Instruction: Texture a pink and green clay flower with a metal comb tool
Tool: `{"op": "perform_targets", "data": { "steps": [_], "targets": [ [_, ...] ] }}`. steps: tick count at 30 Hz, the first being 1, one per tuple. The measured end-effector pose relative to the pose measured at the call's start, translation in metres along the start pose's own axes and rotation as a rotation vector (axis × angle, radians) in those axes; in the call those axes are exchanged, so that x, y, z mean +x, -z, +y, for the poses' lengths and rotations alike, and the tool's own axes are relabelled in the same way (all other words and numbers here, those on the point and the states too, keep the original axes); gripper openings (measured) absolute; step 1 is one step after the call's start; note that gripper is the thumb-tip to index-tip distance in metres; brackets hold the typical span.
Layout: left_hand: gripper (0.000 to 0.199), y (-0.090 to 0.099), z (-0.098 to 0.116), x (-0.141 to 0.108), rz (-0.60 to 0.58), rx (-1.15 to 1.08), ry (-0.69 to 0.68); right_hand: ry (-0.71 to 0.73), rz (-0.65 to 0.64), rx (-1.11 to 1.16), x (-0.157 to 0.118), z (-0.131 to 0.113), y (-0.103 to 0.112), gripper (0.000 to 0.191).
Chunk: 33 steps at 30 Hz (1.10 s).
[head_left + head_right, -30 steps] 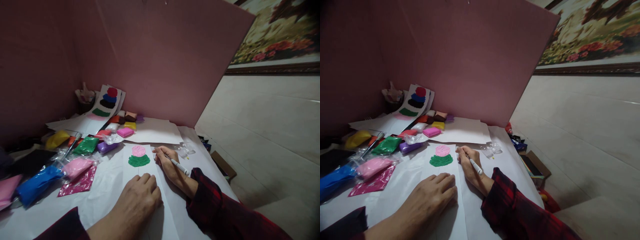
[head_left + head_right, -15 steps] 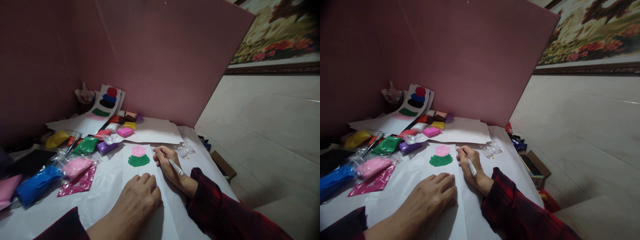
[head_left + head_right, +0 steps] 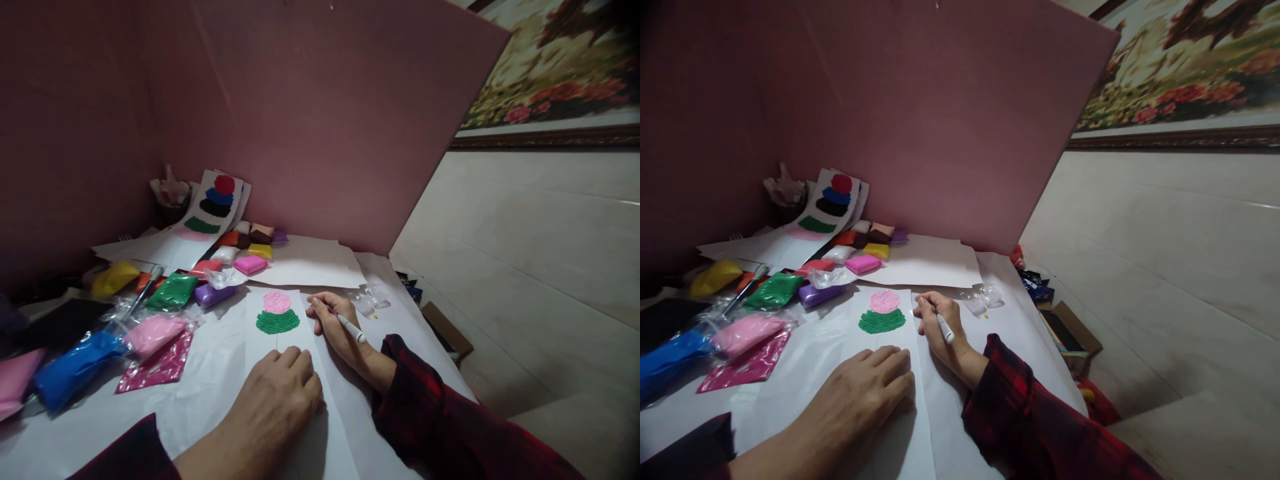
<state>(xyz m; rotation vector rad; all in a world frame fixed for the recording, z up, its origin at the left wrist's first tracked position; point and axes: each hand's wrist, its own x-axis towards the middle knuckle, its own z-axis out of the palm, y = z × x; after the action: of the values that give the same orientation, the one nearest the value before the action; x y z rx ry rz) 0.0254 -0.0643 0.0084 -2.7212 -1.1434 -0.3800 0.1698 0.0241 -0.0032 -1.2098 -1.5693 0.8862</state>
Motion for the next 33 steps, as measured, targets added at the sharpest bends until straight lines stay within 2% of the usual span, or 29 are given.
{"op": "perform_targets", "data": {
  "steps": [4,9,13,17,33],
  "targets": [
    [0.008,-0.001,0.000,0.000,0.016,0.001,0.009,-0.075,-0.023,0.183,0.001,-0.003,-0.001,0.024],
    [0.009,-0.003,0.001,-0.002,0.035,0.007,0.000,-0.114,-0.138,0.377,0.000,-0.006,-0.001,0.030],
    [0.009,-0.004,0.000,-0.003,0.058,-0.005,-0.002,-0.121,-0.189,0.356,0.001,-0.006,-0.001,0.032],
    [0.008,-0.003,0.000,-0.002,0.041,-0.014,0.004,-0.083,-0.223,0.288,0.001,-0.007,0.000,0.020],
    [0.008,-0.003,-0.001,-0.002,0.031,-0.027,0.001,-0.084,-0.211,0.297,-0.001,-0.010,0.000,0.017]
  ]
}}
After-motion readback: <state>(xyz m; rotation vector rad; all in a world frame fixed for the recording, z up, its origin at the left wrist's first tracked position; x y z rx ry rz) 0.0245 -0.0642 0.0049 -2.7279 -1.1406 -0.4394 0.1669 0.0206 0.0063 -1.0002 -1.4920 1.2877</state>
